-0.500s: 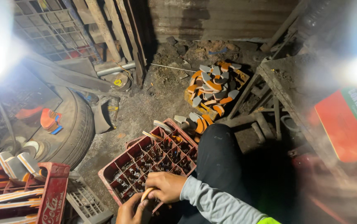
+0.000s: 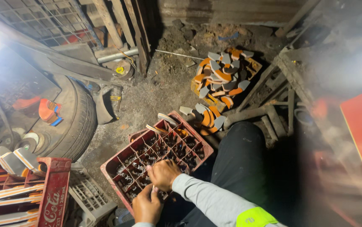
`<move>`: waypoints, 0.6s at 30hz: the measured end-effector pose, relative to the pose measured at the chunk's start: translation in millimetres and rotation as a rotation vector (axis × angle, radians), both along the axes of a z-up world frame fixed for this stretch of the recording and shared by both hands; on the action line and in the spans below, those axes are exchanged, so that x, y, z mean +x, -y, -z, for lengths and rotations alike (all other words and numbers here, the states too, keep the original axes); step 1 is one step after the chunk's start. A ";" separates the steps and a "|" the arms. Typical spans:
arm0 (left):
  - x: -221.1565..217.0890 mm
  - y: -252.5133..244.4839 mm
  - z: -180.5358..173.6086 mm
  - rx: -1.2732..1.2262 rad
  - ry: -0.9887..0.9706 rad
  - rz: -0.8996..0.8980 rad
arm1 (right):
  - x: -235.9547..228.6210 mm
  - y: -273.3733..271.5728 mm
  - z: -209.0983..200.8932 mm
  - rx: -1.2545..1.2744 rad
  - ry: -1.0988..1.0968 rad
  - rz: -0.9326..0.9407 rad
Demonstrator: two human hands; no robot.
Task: The person sits on the floor and repeatedly picks up gray and orange curved pieces from crates, aligns them together, and places the assembled pairs into a compartmentalized crate. The process continues with multiple units handled one at a time.
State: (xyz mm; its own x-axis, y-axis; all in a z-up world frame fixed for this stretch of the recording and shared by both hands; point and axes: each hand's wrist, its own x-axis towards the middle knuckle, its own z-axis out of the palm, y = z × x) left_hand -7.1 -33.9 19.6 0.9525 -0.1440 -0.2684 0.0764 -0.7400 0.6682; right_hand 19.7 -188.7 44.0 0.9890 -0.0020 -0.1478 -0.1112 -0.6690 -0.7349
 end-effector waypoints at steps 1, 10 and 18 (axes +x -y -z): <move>1.4 1.6 0.9 -0.017 0.041 0.017 | 1.8 2.0 2.7 0.003 -0.009 0.014; 29.2 -2.8 15.1 -0.648 -0.208 -0.040 | 11.7 65.2 -6.6 0.268 0.012 -0.220; 44.7 -17.2 15.7 -0.241 -0.233 -0.049 | 32.5 230.8 41.8 0.245 -0.008 0.664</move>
State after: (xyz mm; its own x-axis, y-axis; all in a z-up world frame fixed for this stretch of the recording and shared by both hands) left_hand 37.6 -16.7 3.9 0.8772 -0.1850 -0.4431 0.2792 -0.5544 0.7840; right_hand 52.2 -419.5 2.2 0.7893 -0.5699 -0.2285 -0.4445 -0.2737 -0.8529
